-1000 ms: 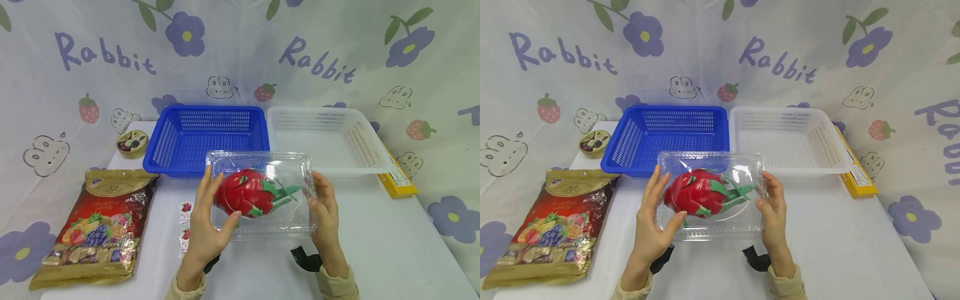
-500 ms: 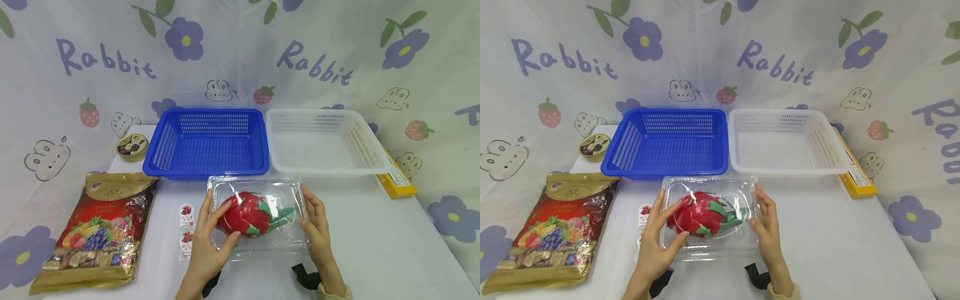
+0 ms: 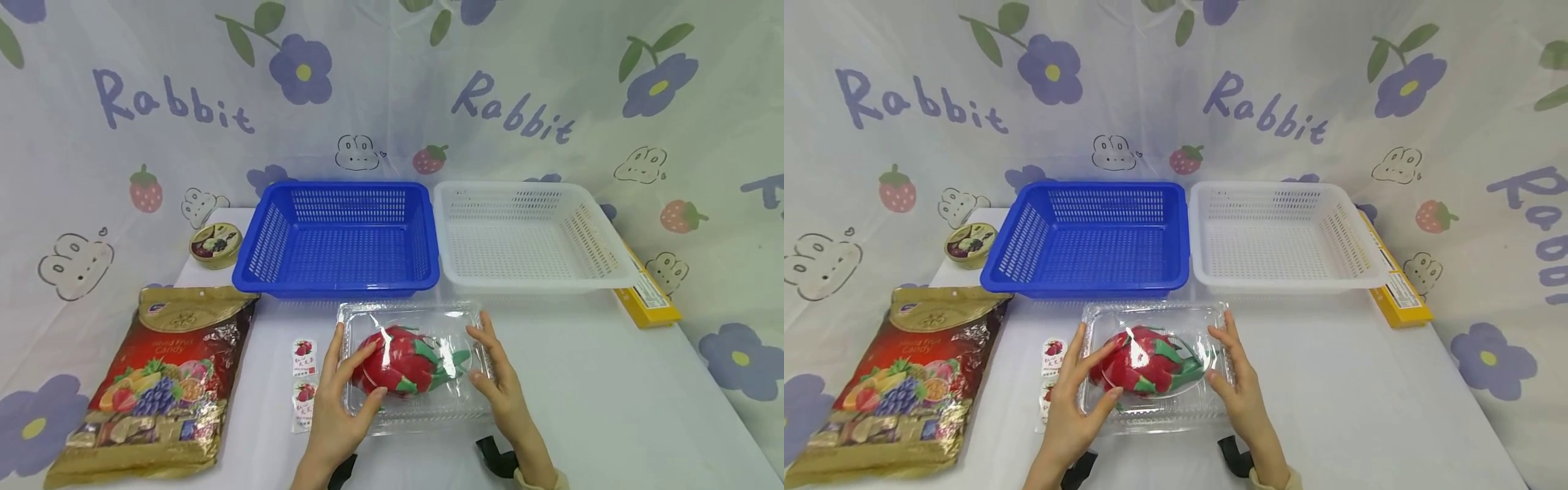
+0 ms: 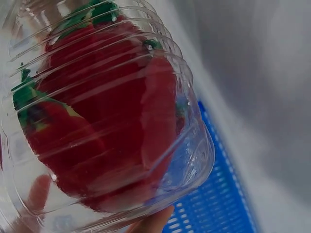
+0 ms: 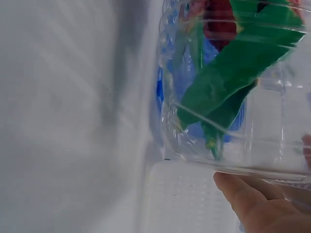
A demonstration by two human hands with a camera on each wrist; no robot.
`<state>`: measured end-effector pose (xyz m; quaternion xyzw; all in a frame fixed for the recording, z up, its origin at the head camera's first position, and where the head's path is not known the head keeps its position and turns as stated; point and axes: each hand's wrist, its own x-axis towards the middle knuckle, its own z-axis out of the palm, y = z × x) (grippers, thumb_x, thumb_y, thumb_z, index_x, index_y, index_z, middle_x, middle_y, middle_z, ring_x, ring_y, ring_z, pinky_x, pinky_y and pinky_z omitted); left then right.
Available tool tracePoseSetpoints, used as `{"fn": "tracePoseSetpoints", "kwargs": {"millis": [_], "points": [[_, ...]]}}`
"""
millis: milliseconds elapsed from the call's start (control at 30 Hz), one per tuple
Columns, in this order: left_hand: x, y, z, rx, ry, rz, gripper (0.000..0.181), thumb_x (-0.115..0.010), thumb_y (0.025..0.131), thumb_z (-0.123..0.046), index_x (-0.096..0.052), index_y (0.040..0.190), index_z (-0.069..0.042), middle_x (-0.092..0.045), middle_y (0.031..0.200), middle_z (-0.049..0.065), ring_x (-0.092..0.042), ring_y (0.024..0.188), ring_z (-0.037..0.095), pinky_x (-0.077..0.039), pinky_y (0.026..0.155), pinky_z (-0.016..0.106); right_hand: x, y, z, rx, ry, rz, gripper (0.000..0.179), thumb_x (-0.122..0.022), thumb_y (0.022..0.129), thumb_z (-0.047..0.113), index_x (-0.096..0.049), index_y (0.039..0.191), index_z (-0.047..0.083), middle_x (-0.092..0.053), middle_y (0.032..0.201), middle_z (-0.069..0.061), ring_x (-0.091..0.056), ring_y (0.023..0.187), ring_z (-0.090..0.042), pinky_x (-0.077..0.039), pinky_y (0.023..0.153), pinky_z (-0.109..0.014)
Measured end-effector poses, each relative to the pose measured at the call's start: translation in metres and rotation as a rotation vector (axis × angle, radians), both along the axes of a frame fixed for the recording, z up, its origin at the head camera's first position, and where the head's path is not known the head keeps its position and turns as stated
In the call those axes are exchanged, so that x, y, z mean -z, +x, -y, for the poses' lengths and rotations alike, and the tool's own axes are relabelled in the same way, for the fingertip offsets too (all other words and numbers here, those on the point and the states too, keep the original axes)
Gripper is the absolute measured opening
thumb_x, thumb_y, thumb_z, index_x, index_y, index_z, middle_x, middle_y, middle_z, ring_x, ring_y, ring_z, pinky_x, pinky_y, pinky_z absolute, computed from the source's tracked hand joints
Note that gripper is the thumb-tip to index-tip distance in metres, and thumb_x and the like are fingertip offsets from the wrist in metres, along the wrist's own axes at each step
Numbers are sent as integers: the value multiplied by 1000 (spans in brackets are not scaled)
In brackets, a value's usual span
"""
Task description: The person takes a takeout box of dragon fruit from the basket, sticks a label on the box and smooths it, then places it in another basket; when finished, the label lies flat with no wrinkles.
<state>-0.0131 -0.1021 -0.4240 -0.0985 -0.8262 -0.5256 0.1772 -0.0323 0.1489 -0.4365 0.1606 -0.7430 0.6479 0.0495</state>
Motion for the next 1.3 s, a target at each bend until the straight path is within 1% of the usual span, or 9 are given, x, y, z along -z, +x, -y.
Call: {"fn": "tracePoseSetpoints", "kwargs": {"millis": [100,433,533,700,867,933,1067,1200,1300], "points": [[5,-1,0,-7,-15,-8,57,-78,74,-11,-63,128,-21,-29,157,18,-33,140,47,-46,92,59,3,0,1,31,55,11,57,-48,89,0,-38,145,6,-4,164,-13,-6,148,2,2,102,-81],[15,-2,0,-9,-41,-60,57,-80,71,-11,-64,126,-20,-31,156,18,-38,138,43,-38,103,33,11,4,2,91,161,48,59,-52,88,5,-40,145,13,-8,164,-12,-9,145,5,-6,100,-83],[19,-1,-1,-3,-32,-41,59,-79,72,-12,-62,128,-20,-30,157,18,-37,138,44,-41,102,39,13,6,1,93,169,67,59,-52,88,4,-40,145,14,-7,164,-11,-8,144,4,-7,100,-83],[27,-3,-2,10,-26,36,70,-78,75,-18,-51,140,-17,-28,158,16,-35,139,44,-44,95,63,18,7,-2,91,163,89,60,-50,89,3,-38,147,13,-5,164,-11,-6,145,3,-5,100,-83],[28,-5,1,47,-13,146,80,-77,78,-24,-39,148,-15,-24,161,12,-30,143,42,-39,100,66,19,6,-4,82,177,119,63,-49,91,4,-33,150,16,-3,165,-7,-4,144,4,-5,100,-83],[27,-4,4,68,-13,198,84,-76,79,-26,-33,151,-16,-21,162,10,-27,145,41,-36,102,67,19,6,-6,74,194,129,65,-49,91,3,-31,152,18,-2,165,-8,-4,146,-2,-6,100,-83],[24,-4,10,112,-29,297,90,-74,83,-30,-21,155,-22,-14,164,7,-23,146,41,-32,104,70,18,6,-9,50,244,132,68,-49,92,4,-26,154,19,-2,165,-11,-5,149,-33,-8,97,-84],[23,-4,17,146,-68,324,88,-68,88,-30,-14,157,-24,-11,164,6,-21,147,41,-29,105,70,18,5,-12,32,294,119,70,-51,93,4,-22,155,18,-2,164,-17,-8,145,-53,-12,95,-85],[24,-5,22,137,-117,288,83,-63,92,-27,-12,157,-21,-15,164,7,-22,147,38,-27,116,48,19,5,-13,22,315,115,71,-52,93,4,-21,155,19,-2,163,-18,-8,144,-55,-13,95,-85]]}}
